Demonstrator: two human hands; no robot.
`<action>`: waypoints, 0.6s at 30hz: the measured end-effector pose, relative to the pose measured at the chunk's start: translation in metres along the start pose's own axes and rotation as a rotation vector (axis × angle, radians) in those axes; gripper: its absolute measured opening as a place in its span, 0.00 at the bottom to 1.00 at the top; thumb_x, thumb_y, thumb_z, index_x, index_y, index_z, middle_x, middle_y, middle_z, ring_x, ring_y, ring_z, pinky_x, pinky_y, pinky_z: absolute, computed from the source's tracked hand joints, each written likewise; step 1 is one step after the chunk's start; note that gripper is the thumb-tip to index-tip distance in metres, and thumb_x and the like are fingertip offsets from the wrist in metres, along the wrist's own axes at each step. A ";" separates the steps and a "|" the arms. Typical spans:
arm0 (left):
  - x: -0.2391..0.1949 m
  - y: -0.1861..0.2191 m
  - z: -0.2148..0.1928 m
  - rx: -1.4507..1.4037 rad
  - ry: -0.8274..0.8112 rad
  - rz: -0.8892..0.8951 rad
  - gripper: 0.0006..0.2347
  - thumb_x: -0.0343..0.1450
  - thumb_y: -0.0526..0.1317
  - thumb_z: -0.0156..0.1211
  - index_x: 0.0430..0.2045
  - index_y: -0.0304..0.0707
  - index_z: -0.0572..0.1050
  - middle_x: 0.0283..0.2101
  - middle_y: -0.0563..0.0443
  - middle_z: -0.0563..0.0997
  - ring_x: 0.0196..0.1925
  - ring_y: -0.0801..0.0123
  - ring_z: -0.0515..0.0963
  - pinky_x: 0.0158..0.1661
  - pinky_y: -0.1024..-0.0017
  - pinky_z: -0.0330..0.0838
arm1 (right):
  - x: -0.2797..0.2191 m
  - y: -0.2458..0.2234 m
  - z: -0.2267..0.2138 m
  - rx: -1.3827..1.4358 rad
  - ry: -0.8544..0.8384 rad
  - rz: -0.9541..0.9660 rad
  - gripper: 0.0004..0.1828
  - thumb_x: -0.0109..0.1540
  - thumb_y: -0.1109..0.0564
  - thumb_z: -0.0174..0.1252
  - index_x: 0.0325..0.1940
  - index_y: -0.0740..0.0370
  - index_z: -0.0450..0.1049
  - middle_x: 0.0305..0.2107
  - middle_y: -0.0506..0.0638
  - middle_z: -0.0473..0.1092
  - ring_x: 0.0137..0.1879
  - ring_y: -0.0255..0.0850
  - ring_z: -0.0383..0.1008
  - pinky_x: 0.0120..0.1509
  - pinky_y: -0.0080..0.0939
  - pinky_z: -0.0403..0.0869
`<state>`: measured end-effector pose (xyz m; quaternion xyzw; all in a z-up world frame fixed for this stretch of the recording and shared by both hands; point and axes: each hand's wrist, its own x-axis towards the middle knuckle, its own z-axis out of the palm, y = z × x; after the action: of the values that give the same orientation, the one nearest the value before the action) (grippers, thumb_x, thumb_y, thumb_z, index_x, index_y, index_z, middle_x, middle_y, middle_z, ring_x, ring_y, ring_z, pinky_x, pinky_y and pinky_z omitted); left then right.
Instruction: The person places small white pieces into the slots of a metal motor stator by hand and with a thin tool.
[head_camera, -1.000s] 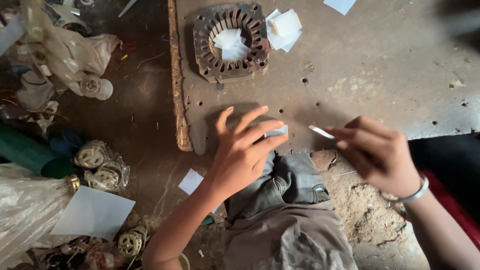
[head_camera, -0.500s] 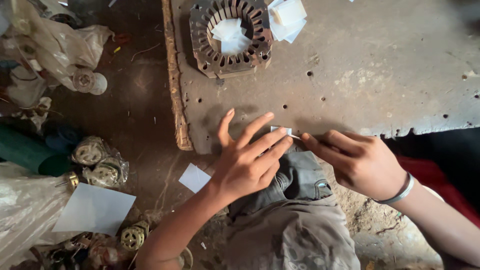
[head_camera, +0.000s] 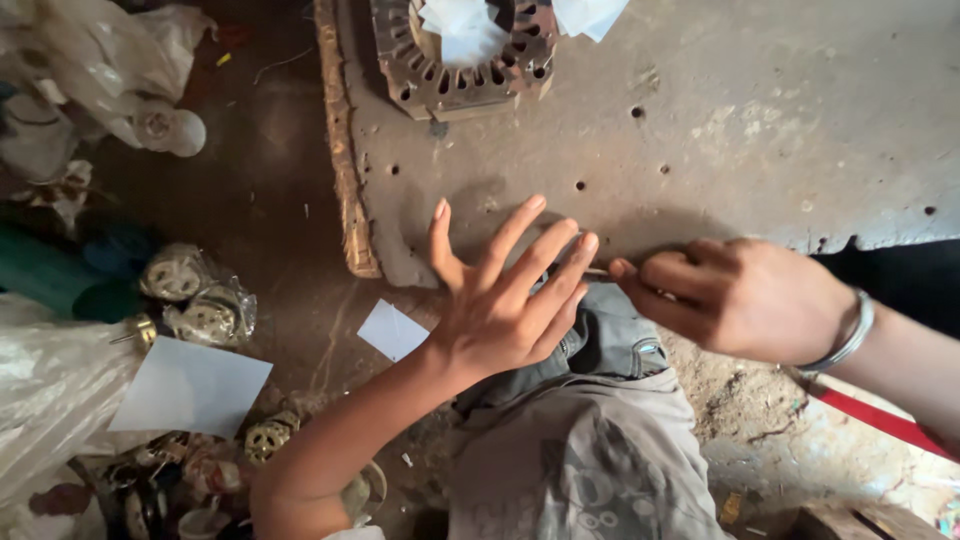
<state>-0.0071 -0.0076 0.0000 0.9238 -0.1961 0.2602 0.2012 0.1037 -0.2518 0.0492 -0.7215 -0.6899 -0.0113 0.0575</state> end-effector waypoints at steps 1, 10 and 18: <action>0.004 0.001 -0.004 0.006 0.004 0.001 0.15 0.77 0.45 0.58 0.55 0.42 0.80 0.57 0.50 0.79 0.70 0.55 0.69 0.68 0.30 0.29 | 0.000 0.002 0.000 -0.005 0.003 -0.004 0.28 0.53 0.59 0.62 0.58 0.64 0.76 0.30 0.46 0.72 0.26 0.35 0.72 0.24 0.34 0.74; 0.034 0.003 -0.028 -0.162 -0.160 -0.112 0.14 0.65 0.32 0.61 0.41 0.50 0.84 0.59 0.49 0.74 0.70 0.52 0.67 0.68 0.34 0.37 | -0.025 -0.050 0.016 -0.041 0.204 0.061 0.32 0.49 0.59 0.62 0.59 0.63 0.76 0.27 0.46 0.63 0.28 0.36 0.69 0.30 0.40 0.73; 0.031 0.006 -0.011 -0.189 -0.054 -0.169 0.07 0.73 0.38 0.66 0.43 0.51 0.82 0.45 0.59 0.81 0.65 0.65 0.72 0.68 0.45 0.45 | -0.034 -0.055 0.012 0.102 0.418 0.388 0.33 0.50 0.70 0.56 0.61 0.62 0.76 0.34 0.51 0.68 0.33 0.40 0.72 0.34 0.42 0.74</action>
<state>0.0105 -0.0153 0.0272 0.9207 -0.1466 0.1976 0.3030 0.0463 -0.2818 0.0381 -0.8181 -0.5120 -0.1139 0.2356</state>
